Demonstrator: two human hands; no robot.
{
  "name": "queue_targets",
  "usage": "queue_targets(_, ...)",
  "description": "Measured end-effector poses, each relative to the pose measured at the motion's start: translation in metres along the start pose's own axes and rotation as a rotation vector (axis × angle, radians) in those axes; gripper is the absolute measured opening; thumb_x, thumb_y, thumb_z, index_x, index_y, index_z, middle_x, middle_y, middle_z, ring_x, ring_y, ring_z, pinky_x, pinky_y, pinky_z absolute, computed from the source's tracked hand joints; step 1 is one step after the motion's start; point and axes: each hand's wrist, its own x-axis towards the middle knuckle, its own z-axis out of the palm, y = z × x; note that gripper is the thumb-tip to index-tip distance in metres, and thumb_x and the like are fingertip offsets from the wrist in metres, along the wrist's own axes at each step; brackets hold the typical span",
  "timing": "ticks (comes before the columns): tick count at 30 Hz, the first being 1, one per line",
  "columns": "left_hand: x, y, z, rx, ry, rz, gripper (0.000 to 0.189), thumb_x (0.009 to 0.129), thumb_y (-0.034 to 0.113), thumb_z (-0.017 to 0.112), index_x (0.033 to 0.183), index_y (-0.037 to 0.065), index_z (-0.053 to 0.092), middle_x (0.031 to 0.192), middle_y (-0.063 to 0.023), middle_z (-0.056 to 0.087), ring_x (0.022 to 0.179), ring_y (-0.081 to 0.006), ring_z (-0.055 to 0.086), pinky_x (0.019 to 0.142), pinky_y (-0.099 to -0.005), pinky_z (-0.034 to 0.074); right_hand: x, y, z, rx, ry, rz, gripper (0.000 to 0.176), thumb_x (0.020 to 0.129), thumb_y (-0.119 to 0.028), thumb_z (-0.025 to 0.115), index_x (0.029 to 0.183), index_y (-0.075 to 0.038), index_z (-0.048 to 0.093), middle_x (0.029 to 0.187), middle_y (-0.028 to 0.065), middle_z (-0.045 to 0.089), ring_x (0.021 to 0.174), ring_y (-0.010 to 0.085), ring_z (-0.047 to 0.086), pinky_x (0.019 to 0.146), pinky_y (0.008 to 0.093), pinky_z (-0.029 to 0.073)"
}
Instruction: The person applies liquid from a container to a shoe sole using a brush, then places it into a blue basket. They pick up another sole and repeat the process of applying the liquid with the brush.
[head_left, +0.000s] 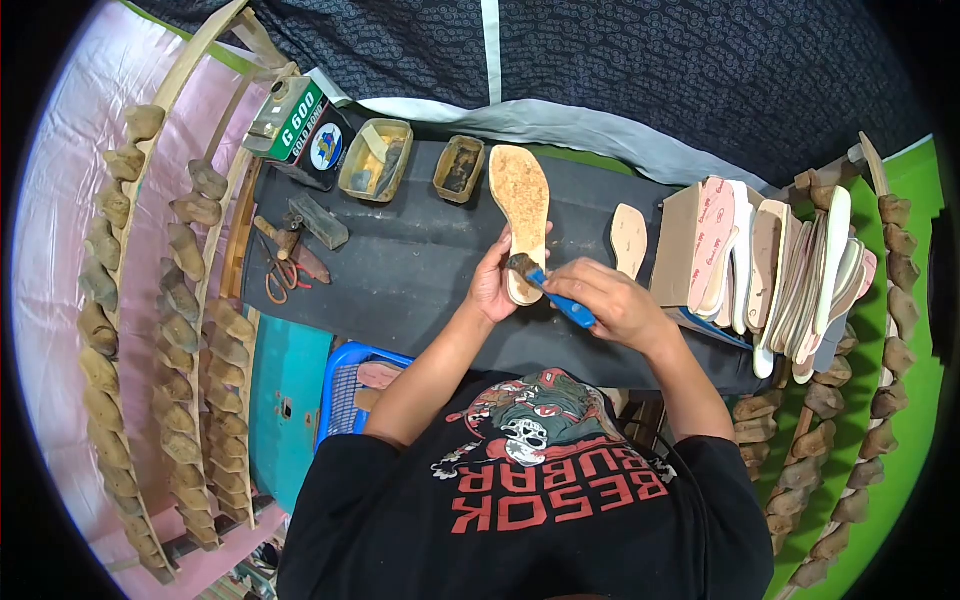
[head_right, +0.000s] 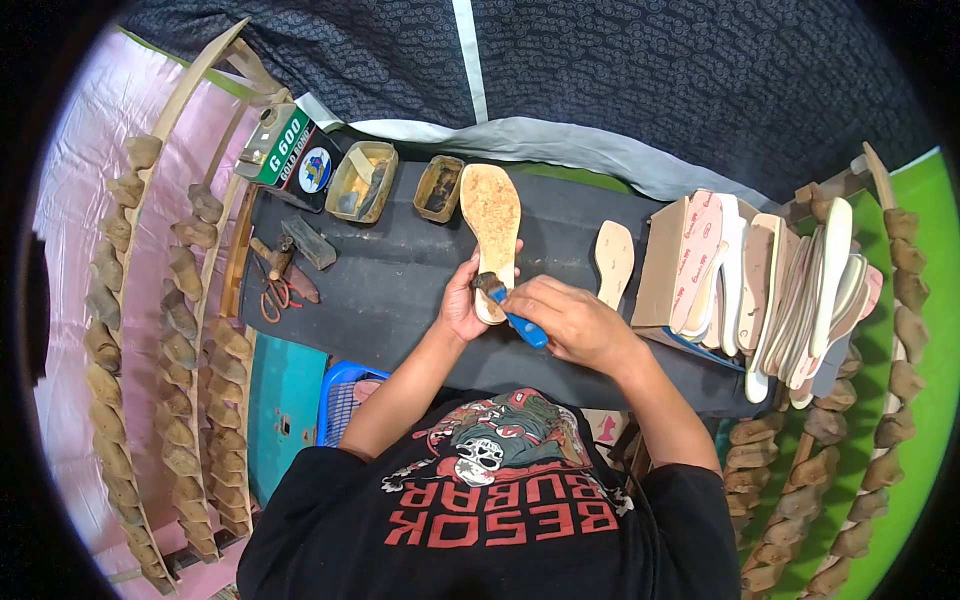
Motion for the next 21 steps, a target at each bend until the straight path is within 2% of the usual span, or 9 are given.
queue_targets(2,0.0,0.003,-0.001,-0.041,-0.007,-0.01,0.061,0.104,0.028,0.056,0.16,0.016,0.035,0.156,-0.0183,0.049,0.111,-0.0294,0.07,0.091,-0.0479,0.062,-0.001,-0.004,-0.001,0.014,-0.037,-0.002,0.051,0.07,0.009,0.072,0.119,-0.002,0.065,0.113,0.0116,0.066,0.105,0.0332,0.067,0.088,0.0419,0.057)
queue_targets(3,0.001,0.003,0.0,-0.001,0.016,-0.015,0.06,0.103,0.032,0.058,0.158,0.019,0.038,0.154,-0.0144,0.052,0.109,-0.0252,0.07,0.087,-0.0491,0.062,-0.002,-0.006,-0.001,0.027,-0.055,-0.006,0.051,0.07,0.008,0.072,0.119,-0.002,0.065,0.113,0.0115,0.066,0.105,0.0332,0.067,0.088,0.0419,0.058)
queue_targets(6,0.004,0.004,0.002,-0.011,0.017,-0.023,0.06,0.103,0.032,0.059,0.158,0.019,0.039,0.153,-0.0143,0.053,0.11,-0.0244,0.069,0.087,-0.0476,0.062,-0.001,-0.01,-0.004,0.059,-0.087,-0.015,0.051,0.07,0.008,0.072,0.12,-0.002,0.065,0.112,0.0114,0.067,0.105,0.0329,0.067,0.087,0.0417,0.058)
queue_targets(12,0.01,0.001,0.003,0.014,0.013,-0.094,0.062,0.103,0.032,0.059,0.159,0.016,0.037,0.151,-0.0164,0.054,0.114,-0.0264,0.067,0.095,-0.0445,0.06,0.005,0.001,-0.019,-0.034,0.017,0.015,0.049,0.071,0.01,0.071,0.119,-0.001,0.067,0.113,0.0111,0.067,0.104,0.0331,0.068,0.087,0.0419,0.058)
queue_targets(13,0.008,-0.001,0.018,0.008,0.101,-0.09,0.062,0.104,0.031,0.057,0.16,0.015,0.036,0.151,-0.0174,0.054,0.113,-0.0278,0.068,0.098,-0.0434,0.059,0.006,0.005,-0.019,-0.054,0.026,0.017,0.048,0.071,0.01,0.071,0.118,-0.001,0.067,0.114,0.0109,0.067,0.104,0.033,0.068,0.086,0.0418,0.058)
queue_targets(16,0.009,-0.004,0.015,0.014,0.057,-0.093,0.06,0.105,0.03,0.056,0.159,0.015,0.037,0.15,-0.017,0.055,0.112,-0.0281,0.068,0.098,-0.0435,0.059,0.007,0.007,-0.017,-0.072,0.024,0.013,0.046,0.072,0.009,0.071,0.117,-0.001,0.067,0.114,0.0107,0.068,0.103,0.0326,0.068,0.085,0.0413,0.058)
queue_targets(21,0.015,-0.002,0.009,0.033,0.044,-0.028,0.057,0.105,0.032,0.055,0.157,0.017,0.039,0.15,-0.0134,0.055,0.109,-0.0238,0.069,0.086,-0.0474,0.063,0.004,-0.001,-0.012,-0.047,-0.004,0.012,0.041,0.075,0.004,0.073,0.115,-0.002,0.067,0.111,0.011,0.068,0.1,0.0321,0.068,0.084,0.0411,0.058)
